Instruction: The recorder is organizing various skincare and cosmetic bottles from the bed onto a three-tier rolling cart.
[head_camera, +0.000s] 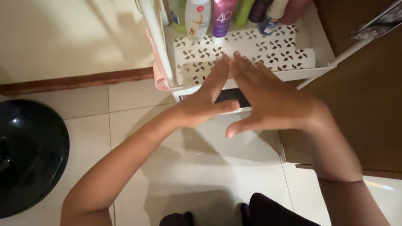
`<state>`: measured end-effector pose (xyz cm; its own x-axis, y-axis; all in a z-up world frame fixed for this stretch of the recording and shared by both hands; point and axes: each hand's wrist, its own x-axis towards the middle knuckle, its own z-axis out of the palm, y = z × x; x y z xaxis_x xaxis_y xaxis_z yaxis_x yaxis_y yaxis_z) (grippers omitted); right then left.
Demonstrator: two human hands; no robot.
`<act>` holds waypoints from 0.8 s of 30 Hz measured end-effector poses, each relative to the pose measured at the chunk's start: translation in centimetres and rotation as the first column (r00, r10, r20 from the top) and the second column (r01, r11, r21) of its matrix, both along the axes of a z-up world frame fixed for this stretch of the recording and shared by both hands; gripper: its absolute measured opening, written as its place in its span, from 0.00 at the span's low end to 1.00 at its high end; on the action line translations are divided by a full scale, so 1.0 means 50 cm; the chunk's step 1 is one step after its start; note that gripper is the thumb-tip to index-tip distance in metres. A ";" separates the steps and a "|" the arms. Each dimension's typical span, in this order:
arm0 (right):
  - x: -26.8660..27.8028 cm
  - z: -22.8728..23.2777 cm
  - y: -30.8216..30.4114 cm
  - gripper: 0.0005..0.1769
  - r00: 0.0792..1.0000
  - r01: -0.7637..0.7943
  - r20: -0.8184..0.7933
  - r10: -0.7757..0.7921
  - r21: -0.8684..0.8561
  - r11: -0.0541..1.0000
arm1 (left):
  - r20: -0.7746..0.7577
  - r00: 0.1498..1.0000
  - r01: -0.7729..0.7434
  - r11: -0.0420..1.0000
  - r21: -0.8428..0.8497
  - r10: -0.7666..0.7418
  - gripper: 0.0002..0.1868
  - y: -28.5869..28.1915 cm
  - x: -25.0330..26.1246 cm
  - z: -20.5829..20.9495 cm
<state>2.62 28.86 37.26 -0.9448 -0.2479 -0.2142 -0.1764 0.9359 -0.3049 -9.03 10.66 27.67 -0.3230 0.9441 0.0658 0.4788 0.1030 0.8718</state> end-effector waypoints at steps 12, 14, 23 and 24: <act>-0.008 0.020 -0.033 0.85 0.996 -0.079 -0.028 0.080 0.007 0.997 | 0.166 0.983 0.066 0.992 0.107 -0.084 0.70 -0.045 0.028 0.048; -0.016 0.017 -0.047 0.87 0.996 -0.036 0.076 0.038 -0.027 0.999 | 0.137 0.987 0.074 0.995 0.064 -0.082 0.70 -0.050 0.029 0.041; -0.011 -0.010 -0.047 0.85 0.982 -0.120 -0.164 0.096 -0.139 0.983 | 0.023 0.984 0.173 0.982 0.069 -0.175 0.81 -0.060 0.021 0.045; 0.000 -0.010 -0.039 0.85 0.983 -0.123 -0.156 0.100 -0.141 0.982 | 0.031 0.985 0.169 0.983 0.069 -0.171 0.81 -0.061 0.013 0.031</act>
<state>2.64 26.93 36.77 -0.9278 -0.3722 -0.0267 -0.3309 0.8536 -0.4024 -8.39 7.63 29.20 -0.1617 0.9794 0.1211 0.4519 -0.0356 0.8913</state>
